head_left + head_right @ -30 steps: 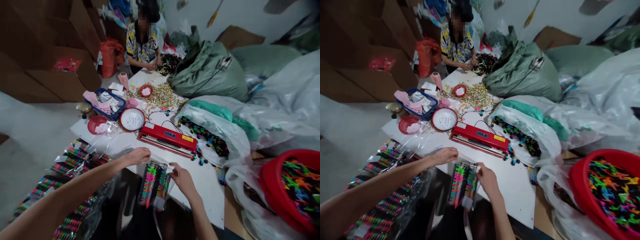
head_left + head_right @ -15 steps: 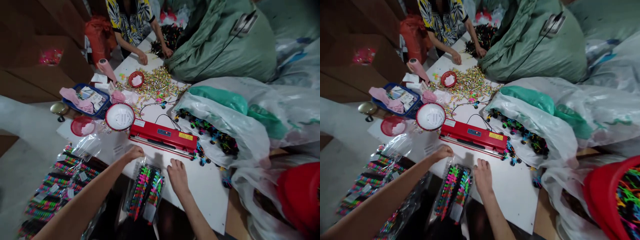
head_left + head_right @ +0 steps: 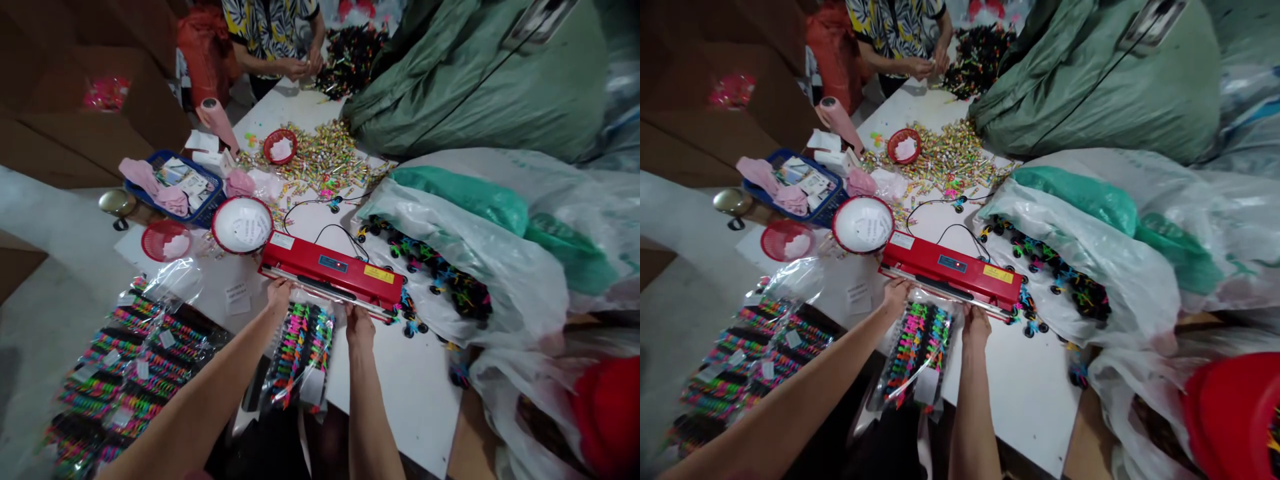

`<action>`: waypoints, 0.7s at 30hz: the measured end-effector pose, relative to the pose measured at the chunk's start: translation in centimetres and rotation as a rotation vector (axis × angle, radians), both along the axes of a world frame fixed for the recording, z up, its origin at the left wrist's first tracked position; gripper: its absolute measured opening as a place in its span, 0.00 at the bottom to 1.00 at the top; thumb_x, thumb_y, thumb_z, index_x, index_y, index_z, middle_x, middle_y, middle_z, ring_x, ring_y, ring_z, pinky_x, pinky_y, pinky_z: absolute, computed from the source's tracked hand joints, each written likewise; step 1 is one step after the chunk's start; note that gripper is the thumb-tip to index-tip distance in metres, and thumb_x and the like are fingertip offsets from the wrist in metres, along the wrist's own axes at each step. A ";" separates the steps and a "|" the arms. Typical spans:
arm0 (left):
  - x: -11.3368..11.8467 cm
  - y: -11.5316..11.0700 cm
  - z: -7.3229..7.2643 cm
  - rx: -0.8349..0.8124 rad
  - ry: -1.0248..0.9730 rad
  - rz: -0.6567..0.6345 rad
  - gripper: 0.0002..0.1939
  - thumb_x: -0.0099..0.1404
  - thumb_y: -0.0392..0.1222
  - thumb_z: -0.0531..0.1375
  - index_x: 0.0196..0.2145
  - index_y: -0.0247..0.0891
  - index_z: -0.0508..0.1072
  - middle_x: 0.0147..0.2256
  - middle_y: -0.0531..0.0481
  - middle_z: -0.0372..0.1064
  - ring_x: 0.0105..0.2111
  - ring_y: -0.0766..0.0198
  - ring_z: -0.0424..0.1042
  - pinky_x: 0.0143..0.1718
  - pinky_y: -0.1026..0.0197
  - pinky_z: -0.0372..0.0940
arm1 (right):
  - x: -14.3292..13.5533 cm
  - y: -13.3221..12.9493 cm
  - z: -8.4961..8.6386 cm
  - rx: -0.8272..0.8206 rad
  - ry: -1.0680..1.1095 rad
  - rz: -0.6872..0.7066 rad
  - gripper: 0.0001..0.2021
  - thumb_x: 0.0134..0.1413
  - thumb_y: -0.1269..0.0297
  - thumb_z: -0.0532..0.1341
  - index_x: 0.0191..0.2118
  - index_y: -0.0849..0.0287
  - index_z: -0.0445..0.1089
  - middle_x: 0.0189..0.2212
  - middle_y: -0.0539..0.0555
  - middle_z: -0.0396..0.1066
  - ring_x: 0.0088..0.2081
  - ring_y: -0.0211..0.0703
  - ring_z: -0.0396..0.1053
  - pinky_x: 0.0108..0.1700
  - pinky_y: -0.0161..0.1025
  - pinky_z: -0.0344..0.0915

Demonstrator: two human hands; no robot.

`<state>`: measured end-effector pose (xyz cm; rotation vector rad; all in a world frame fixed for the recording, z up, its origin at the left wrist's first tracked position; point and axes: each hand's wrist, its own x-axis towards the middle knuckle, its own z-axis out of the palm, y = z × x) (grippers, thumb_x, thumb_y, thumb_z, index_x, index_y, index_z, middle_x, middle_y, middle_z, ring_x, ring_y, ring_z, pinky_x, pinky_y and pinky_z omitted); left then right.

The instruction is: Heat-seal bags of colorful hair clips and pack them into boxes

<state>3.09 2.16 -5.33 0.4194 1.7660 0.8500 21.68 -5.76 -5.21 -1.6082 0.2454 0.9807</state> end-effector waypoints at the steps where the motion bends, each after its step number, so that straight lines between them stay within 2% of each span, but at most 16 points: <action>1: 0.1 -0.2 0.4 0.008 -0.038 0.038 0.14 0.46 0.44 0.62 0.30 0.33 0.71 0.20 0.55 0.65 0.19 0.71 0.60 0.20 0.68 0.49 | -0.5 -0.4 0.2 0.021 -0.027 -0.012 0.15 0.36 0.62 0.67 0.32 0.61 0.66 0.26 0.49 0.71 0.30 0.39 0.71 0.33 0.36 0.71; 3: -0.2 -1.0 1.5 0.020 -0.121 0.102 0.19 0.45 0.44 0.63 0.36 0.33 0.71 0.25 0.53 0.68 0.21 0.70 0.63 0.19 0.69 0.50 | -1.3 -1.5 0.9 0.032 -0.156 0.015 0.18 0.40 0.59 0.65 0.38 0.61 0.66 0.31 0.51 0.72 0.34 0.40 0.72 0.37 0.38 0.71; 4: -0.5 -1.5 2.1 0.037 -0.143 0.121 0.21 0.45 0.44 0.63 0.38 0.34 0.70 0.26 0.52 0.69 0.22 0.69 0.65 0.20 0.69 0.52 | -1.7 -2.0 1.5 0.033 -0.276 0.085 0.19 0.43 0.57 0.63 0.41 0.61 0.67 0.33 0.53 0.72 0.36 0.41 0.72 0.39 0.40 0.71; 6: -1.1 -2.1 3.4 0.128 -0.074 0.087 0.20 0.48 0.43 0.63 0.40 0.34 0.70 0.29 0.50 0.70 0.25 0.67 0.67 0.24 0.68 0.58 | -2.5 -2.4 2.7 0.048 -0.614 0.382 0.20 0.51 0.56 0.58 0.46 0.62 0.67 0.41 0.58 0.72 0.42 0.46 0.71 0.44 0.46 0.69; 7: -1.4 -2.0 4.1 0.189 0.039 0.001 0.18 0.50 0.43 0.63 0.40 0.34 0.71 0.30 0.49 0.71 0.28 0.66 0.69 0.28 0.66 0.61 | -2.9 -2.2 3.3 0.076 -0.799 0.593 0.19 0.54 0.57 0.56 0.49 0.62 0.66 0.45 0.60 0.70 0.46 0.47 0.69 0.48 0.48 0.67; 9: -1.7 -1.1 5.4 0.265 0.381 -0.313 0.15 0.55 0.42 0.61 0.41 0.36 0.72 0.36 0.46 0.71 0.35 0.62 0.70 0.38 0.62 0.64 | -3.7 -1.1 4.2 0.121 -1.129 0.998 0.19 0.59 0.62 0.51 0.53 0.64 0.64 0.51 0.62 0.67 0.53 0.50 0.63 0.55 0.51 0.60; 10: -1.7 -0.2 5.9 0.256 0.557 -0.505 0.14 0.57 0.42 0.60 0.41 0.36 0.73 0.39 0.44 0.70 0.39 0.59 0.70 0.42 0.60 0.64 | -4.1 -0.4 4.4 0.121 -1.257 1.154 0.19 0.60 0.64 0.49 0.54 0.65 0.63 0.52 0.64 0.66 0.54 0.50 0.62 0.57 0.51 0.58; 12: -1.3 1.8 6.7 0.146 0.828 -0.841 0.14 0.58 0.42 0.60 0.42 0.36 0.73 0.43 0.40 0.68 0.44 0.54 0.69 0.46 0.56 0.63 | -4.7 0.7 4.4 0.070 -1.436 1.350 0.20 0.62 0.68 0.47 0.55 0.69 0.62 0.52 0.65 0.66 0.55 0.50 0.62 0.57 0.49 0.56; 14: -0.6 3.5 7.1 0.021 0.952 -1.044 0.14 0.59 0.44 0.59 0.41 0.34 0.74 0.44 0.37 0.68 0.44 0.50 0.70 0.46 0.53 0.63 | -5.0 1.1 3.9 0.007 -1.544 1.439 0.20 0.62 0.69 0.47 0.56 0.71 0.62 0.52 0.66 0.65 0.55 0.50 0.62 0.57 0.47 0.56; 16: 0.0 4.6 7.2 -0.039 0.965 -1.147 0.14 0.61 0.43 0.58 0.40 0.32 0.74 0.42 0.36 0.69 0.43 0.50 0.71 0.45 0.53 0.64 | -5.1 0.8 3.4 -0.013 -1.612 1.491 0.20 0.62 0.71 0.47 0.56 0.72 0.62 0.53 0.66 0.64 0.56 0.50 0.61 0.57 0.45 0.56; 21: -0.3 5.3 7.3 -0.036 0.884 -1.174 0.11 0.62 0.32 0.54 0.40 0.26 0.74 0.39 0.33 0.71 0.44 0.51 0.70 0.44 0.56 0.63 | -4.9 0.3 3.2 -0.033 -1.653 1.541 0.20 0.60 0.75 0.46 0.55 0.73 0.62 0.54 0.66 0.63 0.57 0.50 0.59 0.58 0.45 0.55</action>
